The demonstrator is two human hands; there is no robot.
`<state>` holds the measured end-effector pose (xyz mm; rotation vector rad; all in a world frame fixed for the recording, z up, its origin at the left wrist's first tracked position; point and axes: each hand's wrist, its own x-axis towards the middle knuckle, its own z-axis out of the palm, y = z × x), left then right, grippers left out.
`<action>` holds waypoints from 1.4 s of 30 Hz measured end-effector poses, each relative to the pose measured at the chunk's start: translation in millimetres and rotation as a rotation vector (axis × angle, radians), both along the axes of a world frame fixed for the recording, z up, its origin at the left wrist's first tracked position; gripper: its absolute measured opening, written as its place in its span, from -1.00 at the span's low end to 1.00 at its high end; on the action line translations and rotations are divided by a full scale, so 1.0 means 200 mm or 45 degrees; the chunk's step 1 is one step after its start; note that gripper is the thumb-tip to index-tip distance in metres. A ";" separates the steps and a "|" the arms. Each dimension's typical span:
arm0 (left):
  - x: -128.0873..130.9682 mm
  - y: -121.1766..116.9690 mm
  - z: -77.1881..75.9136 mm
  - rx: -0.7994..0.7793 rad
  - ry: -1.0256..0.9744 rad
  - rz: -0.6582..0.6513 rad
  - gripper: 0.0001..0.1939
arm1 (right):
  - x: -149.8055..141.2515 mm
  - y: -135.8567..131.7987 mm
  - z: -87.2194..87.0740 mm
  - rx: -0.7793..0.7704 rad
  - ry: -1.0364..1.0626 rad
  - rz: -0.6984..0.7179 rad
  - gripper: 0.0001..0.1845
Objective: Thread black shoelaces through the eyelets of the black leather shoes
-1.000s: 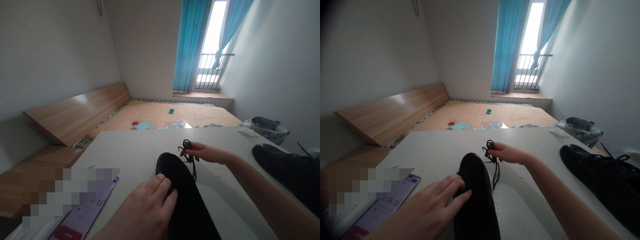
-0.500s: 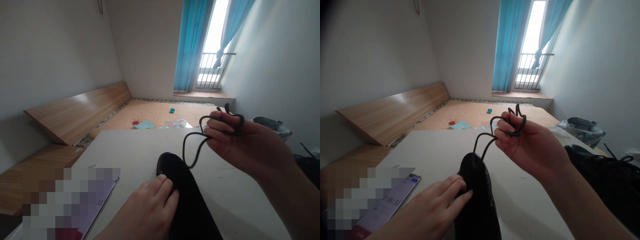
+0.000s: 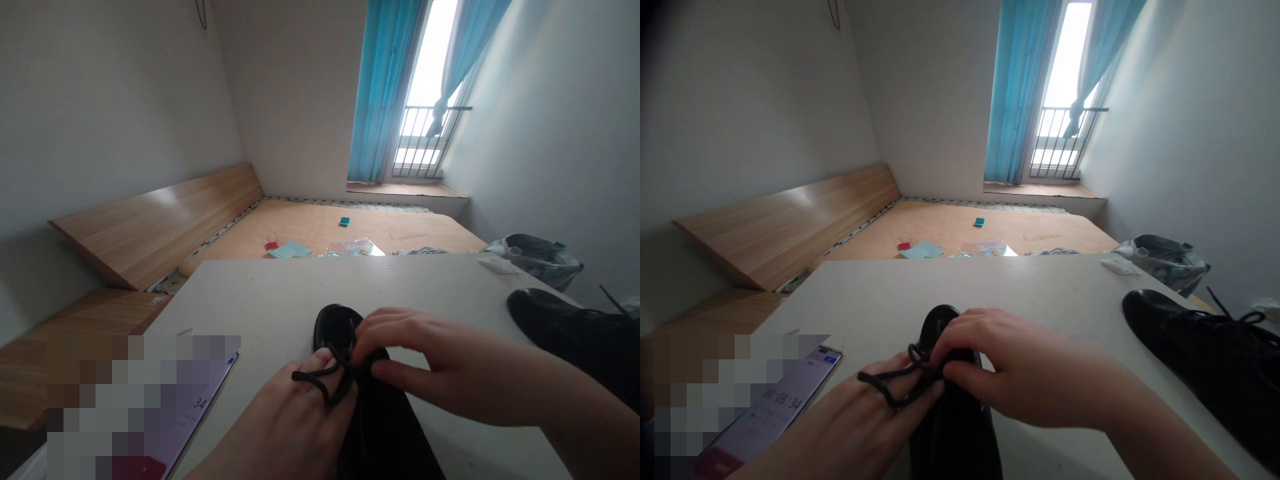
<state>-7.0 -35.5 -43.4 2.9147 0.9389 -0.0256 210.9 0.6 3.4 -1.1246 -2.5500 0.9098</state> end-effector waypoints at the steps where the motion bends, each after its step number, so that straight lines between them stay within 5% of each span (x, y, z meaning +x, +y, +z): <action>1: 0.00 0.00 0.00 -0.005 0.028 -0.009 -0.53 | 0.00 -0.01 0.01 -0.013 -0.011 0.074 -0.77; 12: 0.02 0.03 0.09 -0.126 0.118 0.087 -0.64 | -0.06 -0.10 -0.02 0.109 -0.275 0.407 -0.76; 16: -0.03 0.03 0.14 -0.010 0.048 0.116 -0.70 | -0.07 -0.13 0.00 0.159 -0.336 0.300 -0.86; 23: -0.05 -0.01 0.05 0.373 -0.318 -0.081 -0.69 | -0.08 -0.15 -0.04 0.196 -0.292 0.286 -0.80; 27: -0.03 -0.01 0.02 0.436 -0.369 -0.094 -0.72 | -0.06 -0.15 0.02 0.219 -0.196 0.301 -0.79; 36: 0.00 0.02 -0.05 0.521 -0.282 -0.127 -0.94 | 0.04 -0.13 0.11 0.549 -0.027 -0.133 -0.78; 42: 0.02 0.01 -0.08 0.589 -0.215 -0.024 -0.84 | 0.10 -0.14 0.08 0.671 0.067 -0.311 -0.79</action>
